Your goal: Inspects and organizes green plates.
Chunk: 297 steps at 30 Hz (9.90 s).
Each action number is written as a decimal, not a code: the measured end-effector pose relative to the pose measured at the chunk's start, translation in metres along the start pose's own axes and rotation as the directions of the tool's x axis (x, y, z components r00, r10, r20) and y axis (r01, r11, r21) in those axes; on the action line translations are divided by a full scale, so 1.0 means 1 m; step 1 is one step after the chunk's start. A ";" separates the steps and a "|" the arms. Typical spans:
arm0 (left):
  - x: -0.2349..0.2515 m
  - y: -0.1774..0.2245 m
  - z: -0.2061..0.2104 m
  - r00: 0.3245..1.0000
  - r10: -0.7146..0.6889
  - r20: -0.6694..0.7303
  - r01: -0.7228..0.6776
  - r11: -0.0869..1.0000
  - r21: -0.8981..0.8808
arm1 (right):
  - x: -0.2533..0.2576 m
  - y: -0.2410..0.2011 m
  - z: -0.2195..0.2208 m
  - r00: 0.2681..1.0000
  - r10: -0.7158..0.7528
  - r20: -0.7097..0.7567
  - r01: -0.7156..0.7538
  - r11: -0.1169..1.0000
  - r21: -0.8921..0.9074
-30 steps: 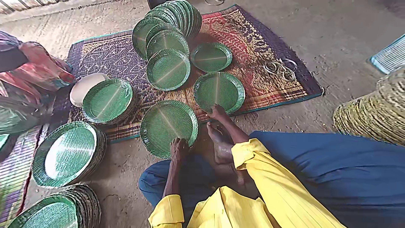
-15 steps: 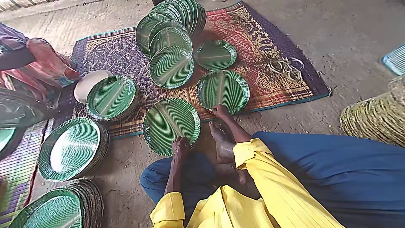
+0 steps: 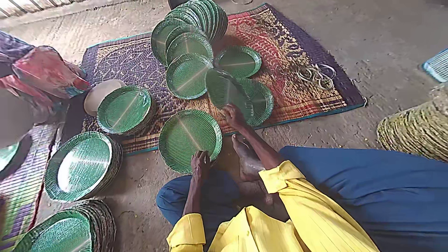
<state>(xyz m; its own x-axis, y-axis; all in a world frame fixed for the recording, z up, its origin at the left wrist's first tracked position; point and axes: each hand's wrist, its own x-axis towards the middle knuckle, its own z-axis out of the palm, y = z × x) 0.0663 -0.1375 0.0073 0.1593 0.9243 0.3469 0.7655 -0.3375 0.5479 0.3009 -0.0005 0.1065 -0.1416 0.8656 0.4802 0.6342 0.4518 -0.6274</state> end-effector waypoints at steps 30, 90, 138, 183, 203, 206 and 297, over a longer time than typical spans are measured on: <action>0.009 0.011 -0.019 0.854 -0.416 0.313 0.372 0.908 0.193 | -0.042 0.085 0.019 0.762 0.549 0.344 -0.434 0.827 -0.357; -0.002 0.020 -0.016 0.942 -0.095 0.321 0.018 0.972 0.236 | -0.022 0.080 0.007 0.773 0.543 0.328 -0.386 0.813 -0.436; -0.003 0.016 -0.008 0.943 0.006 0.332 -0.038 0.995 0.090 | -0.012 0.033 0.024 0.852 0.328 0.408 -0.314 0.944 -0.101; 0.012 -0.071 -0.095 0.364 -0.927 0.090 0.691 0.204 -0.694 | -0.058 -0.011 0.037 0.903 0.061 0.425 -0.066 0.998 -0.002; 0.014 -0.074 -0.093 0.297 -0.867 0.400 0.579 -0.170 -0.797 | -0.074 -0.003 0.064 0.552 0.648 0.525 -0.817 0.548 0.182; 0.014 -0.069 -0.095 0.344 -0.830 0.438 0.582 -0.177 -0.793 | -0.080 0.000 0.064 0.448 0.742 0.498 -0.892 0.406 0.197; -0.035 -0.096 -0.131 0.717 -0.583 0.382 0.573 0.805 0.152 | -0.002 -0.370 -0.231 0.691 0.664 0.286 -0.390 0.676 -0.625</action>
<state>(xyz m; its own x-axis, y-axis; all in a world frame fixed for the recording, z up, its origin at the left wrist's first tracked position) -0.0944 -0.1613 0.0425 -0.0937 0.9277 -0.3614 0.8025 0.2852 0.5240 0.2422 -0.2198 0.4794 0.1054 0.9598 -0.2601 0.9591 -0.1672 -0.2285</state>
